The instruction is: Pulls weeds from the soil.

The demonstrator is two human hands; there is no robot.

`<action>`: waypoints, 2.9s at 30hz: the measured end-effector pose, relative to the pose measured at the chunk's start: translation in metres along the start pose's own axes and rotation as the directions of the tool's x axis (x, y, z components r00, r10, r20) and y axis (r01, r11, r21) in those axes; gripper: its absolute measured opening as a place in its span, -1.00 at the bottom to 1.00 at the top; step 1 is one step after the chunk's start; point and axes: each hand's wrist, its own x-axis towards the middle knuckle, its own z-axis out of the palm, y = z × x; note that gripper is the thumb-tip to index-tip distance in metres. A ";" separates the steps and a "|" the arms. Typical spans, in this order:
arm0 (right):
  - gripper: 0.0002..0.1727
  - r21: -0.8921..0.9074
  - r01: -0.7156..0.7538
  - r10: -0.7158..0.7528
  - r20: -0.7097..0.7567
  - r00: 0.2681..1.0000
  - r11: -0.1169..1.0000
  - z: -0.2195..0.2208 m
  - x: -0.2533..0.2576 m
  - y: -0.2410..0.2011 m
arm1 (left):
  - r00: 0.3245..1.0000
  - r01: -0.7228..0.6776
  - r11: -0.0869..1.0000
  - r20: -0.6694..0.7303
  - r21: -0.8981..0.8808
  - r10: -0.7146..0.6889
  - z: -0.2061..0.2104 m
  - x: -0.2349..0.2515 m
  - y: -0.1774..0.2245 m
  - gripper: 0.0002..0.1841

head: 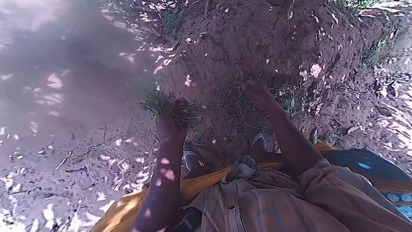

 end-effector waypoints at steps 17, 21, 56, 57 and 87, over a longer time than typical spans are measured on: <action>-0.69 0.267 0.236 -0.209 -0.128 0.970 0.934 0.010 -0.010 -0.014 | 0.998 0.056 0.993 0.009 0.108 -0.057 0.011 0.004 -0.016 -0.77; -0.75 0.346 0.241 -0.225 -0.086 0.971 0.907 0.006 -0.013 -0.011 | 0.996 0.084 0.986 0.009 0.143 -0.086 0.010 0.001 -0.011 -0.81; -0.38 0.351 0.315 -0.368 0.092 0.925 0.882 0.035 -0.034 -0.044 | 0.935 0.152 0.864 0.213 0.479 -0.283 0.009 -0.010 -0.003 -0.75; -0.43 0.341 0.262 -0.324 0.139 0.936 0.903 0.039 -0.035 -0.042 | 0.945 0.139 0.868 0.199 0.477 -0.260 0.010 -0.012 -0.002 -0.75; -0.61 -0.135 0.140 -0.155 -0.105 0.982 0.981 0.050 -0.005 0.019 | 0.993 0.122 0.980 -0.029 0.156 -0.119 0.006 -0.004 -0.011 -0.82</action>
